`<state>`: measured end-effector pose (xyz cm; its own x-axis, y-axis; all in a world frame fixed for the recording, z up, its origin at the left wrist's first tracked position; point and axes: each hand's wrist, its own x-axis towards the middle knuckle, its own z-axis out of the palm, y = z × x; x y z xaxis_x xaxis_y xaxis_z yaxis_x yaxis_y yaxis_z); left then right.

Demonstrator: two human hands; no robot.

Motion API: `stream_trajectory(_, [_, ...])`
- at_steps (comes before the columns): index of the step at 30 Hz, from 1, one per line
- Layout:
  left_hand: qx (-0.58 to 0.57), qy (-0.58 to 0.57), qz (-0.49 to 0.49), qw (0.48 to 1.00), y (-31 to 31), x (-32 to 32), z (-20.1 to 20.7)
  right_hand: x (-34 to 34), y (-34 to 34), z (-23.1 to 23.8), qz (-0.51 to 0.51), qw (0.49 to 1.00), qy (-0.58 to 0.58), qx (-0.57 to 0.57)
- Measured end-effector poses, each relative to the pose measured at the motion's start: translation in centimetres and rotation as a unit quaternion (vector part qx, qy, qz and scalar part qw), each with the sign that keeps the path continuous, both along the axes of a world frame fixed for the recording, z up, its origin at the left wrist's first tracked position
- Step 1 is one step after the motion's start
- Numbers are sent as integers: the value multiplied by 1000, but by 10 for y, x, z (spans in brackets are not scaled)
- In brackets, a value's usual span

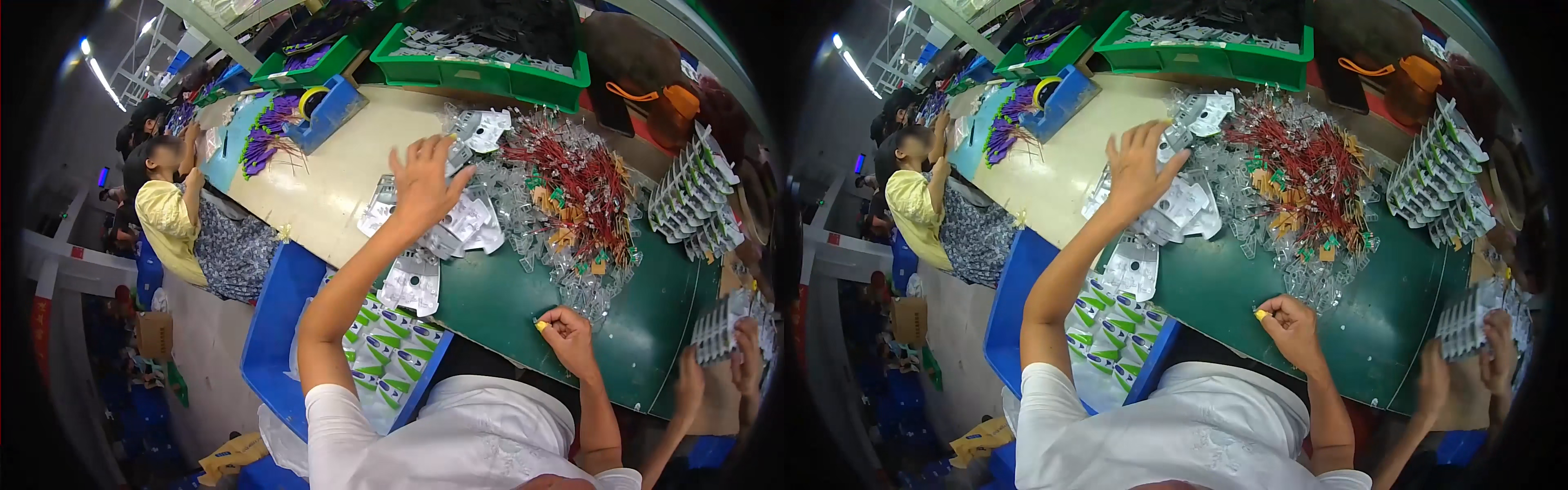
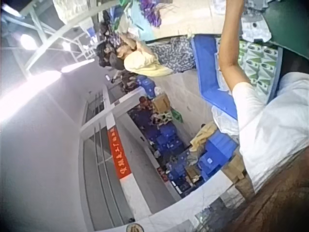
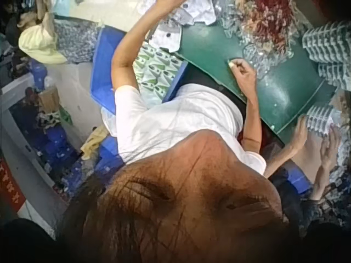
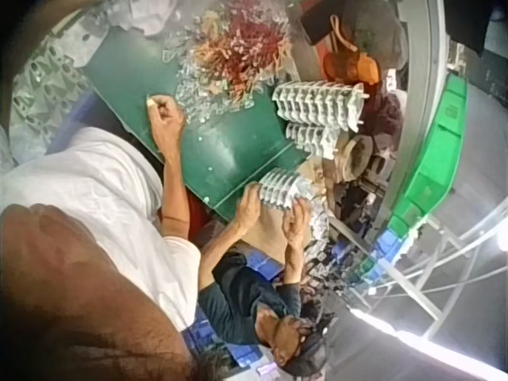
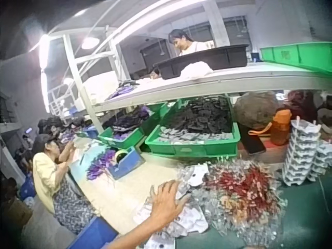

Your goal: Assembling small electronic or plastic components into plastic housings on a factory assembly line.

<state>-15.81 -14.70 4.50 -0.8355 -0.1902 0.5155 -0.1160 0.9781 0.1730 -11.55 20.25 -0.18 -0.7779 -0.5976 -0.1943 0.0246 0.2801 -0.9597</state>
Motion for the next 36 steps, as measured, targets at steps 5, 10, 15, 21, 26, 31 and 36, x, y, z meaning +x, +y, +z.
stream_trajectory(5, [37,-160,-41,986,12,-67,-15,2,0,0,-7,1000,-13,9])
stream_trajectory(10, [-58,-84,6,995,0,-95,-33,3,1,13,-12,999,-52,4])
stream_trajectory(15, [-48,16,-73,996,17,-49,6,6,40,34,-45,983,-145,-104])
stream_trajectory(21, [-56,57,-193,978,89,69,24,5,73,39,-86,987,-118,-62])
stream_trajectory(26, [-6,-4,-348,937,145,161,-17,11,67,40,-99,995,-19,-28])
stream_trajectory(31, [38,-49,-330,942,159,184,-52,19,16,45,64,947,312,42])
stream_trajectory(36, [53,-36,-322,945,160,180,-56,15,-9,25,122,880,445,113])
